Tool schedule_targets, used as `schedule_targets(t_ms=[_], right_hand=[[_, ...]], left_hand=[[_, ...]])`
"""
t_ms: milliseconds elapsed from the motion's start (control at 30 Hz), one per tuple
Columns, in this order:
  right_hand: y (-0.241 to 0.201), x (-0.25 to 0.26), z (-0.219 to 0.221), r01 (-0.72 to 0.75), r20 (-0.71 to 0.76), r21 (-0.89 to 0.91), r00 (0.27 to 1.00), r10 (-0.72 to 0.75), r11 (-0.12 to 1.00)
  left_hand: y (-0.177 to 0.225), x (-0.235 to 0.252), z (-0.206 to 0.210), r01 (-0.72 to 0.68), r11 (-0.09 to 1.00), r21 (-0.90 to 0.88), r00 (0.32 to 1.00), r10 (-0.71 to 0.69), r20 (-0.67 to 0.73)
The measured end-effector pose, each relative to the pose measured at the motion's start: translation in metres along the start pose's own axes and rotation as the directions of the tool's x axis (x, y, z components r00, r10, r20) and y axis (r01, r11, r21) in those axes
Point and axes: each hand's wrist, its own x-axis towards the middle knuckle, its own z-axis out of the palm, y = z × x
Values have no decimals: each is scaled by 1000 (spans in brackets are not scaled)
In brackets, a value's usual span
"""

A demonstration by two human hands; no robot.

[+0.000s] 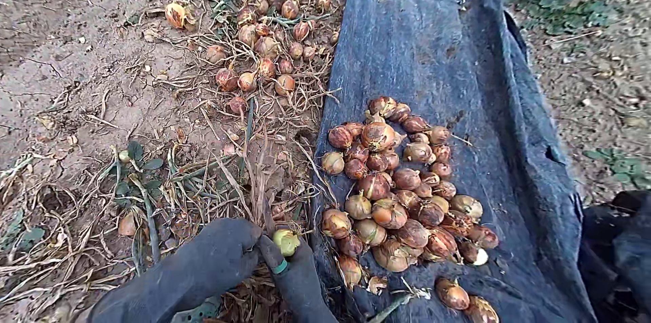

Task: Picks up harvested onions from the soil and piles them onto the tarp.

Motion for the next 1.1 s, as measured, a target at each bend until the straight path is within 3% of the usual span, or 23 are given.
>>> schedule_targets(t_ms=[67,133,200,267,367,433,500,633,700,800,900,1100], right_hand=[[2,3,-11,118,-65,3,991,-117,993],[2,9,-32,111,-145,252,987,-76,961],[-12,20,-61,71,-242,446,969,44,892],[-24,30,-84,94,-333,388,942,44,917],[-29,26,-82,54,-235,343,972,30,938],[-28,15,-73,-72,-114,386,986,125,920],[-20,3,-62,-193,-46,441,970,237,876],[12,-7,-38,-333,11,466,928,371,820],[22,-11,-31,-336,41,474,932,361,814],[26,-14,-26,-328,38,480,934,355,814],[22,-17,-30,-343,-9,460,920,391,819],[20,-37,-42,-356,-69,452,900,430,818]], left_hand=[[-4,13,-2,44,995,88,996,-36,-87],[-14,37,-11,97,981,171,992,-80,-101],[-23,70,-8,-30,960,277,998,43,-42],[-27,108,14,-231,905,357,972,230,46],[-34,137,42,-317,838,444,949,283,143],[-33,133,37,-159,881,446,978,80,191],[-40,126,28,5,934,358,965,-98,243],[-54,92,31,247,960,134,919,-276,281],[-49,73,44,292,948,131,920,-315,232],[-43,72,61,389,919,68,919,-392,34],[-41,92,74,366,927,77,930,-361,-75],[-57,105,62,204,979,-9,975,-202,91]])
